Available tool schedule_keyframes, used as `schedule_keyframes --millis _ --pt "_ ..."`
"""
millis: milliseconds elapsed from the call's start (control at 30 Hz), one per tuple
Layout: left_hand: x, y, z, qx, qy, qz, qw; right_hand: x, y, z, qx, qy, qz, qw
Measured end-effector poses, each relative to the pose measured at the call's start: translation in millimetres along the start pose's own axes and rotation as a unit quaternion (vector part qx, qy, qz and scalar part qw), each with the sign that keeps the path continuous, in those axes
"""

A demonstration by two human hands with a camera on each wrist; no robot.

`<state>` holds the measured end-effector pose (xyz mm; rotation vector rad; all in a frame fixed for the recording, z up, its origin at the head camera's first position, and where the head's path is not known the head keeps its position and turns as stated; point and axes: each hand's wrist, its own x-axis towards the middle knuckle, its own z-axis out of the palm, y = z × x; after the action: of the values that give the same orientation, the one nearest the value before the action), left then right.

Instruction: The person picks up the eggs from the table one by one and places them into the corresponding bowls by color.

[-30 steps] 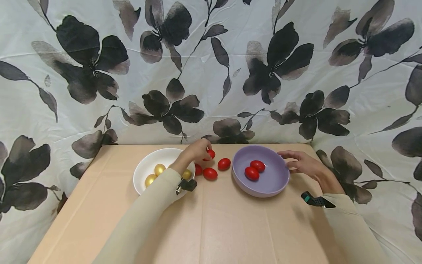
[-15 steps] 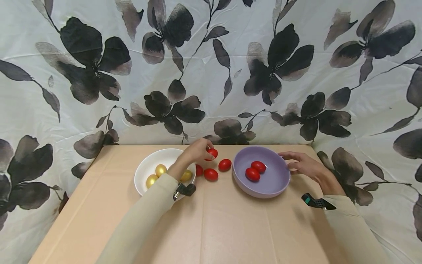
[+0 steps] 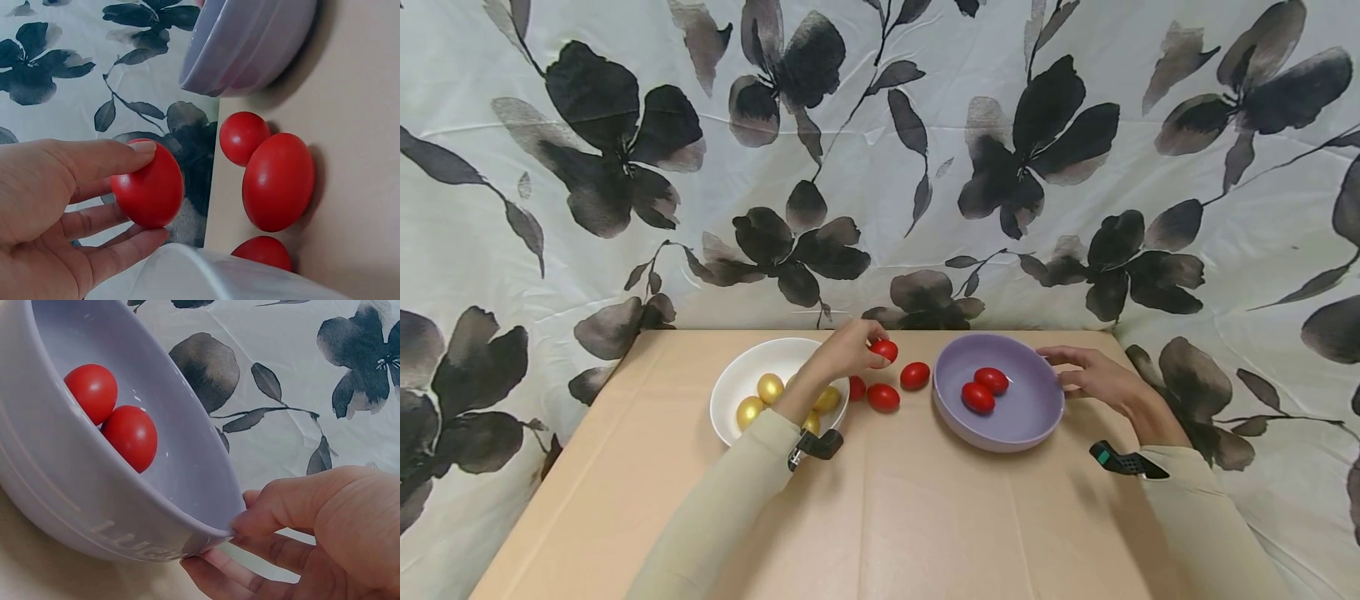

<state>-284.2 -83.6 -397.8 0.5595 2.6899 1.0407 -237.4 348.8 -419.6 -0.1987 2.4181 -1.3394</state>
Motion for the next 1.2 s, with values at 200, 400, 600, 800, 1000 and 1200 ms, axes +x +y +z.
schedule_keyframes --millis 200,400,600,800,1000,1200 --pt "-6.2 2.2 3.6 -0.011 0.016 0.005 0.9998 0.1 0 0 0.0 0.002 -0.001 1.0" --pt "-11.7 5.1 9.2 -0.013 0.026 0.033 0.999 0.1 1 0 0.0 0.002 0.001 1.0" --pt "-18.0 13.6 12.8 -0.012 0.026 0.063 0.9976 1.1 1 0 0.003 0.002 0.003 1.0" --pt "-20.0 24.1 16.1 -0.024 0.019 0.071 0.997 1.7 1 -1 0.002 0.004 0.007 1.0" --pt "-20.2 32.4 21.2 -0.03 0.006 0.093 0.9952 1.6 2 -1 0.0 0.005 0.005 1.0" --pt "-17.1 38.6 29.2 -0.022 0.004 0.143 0.9895 1.3 1 -1 0.01 -0.001 0.0 0.9999"
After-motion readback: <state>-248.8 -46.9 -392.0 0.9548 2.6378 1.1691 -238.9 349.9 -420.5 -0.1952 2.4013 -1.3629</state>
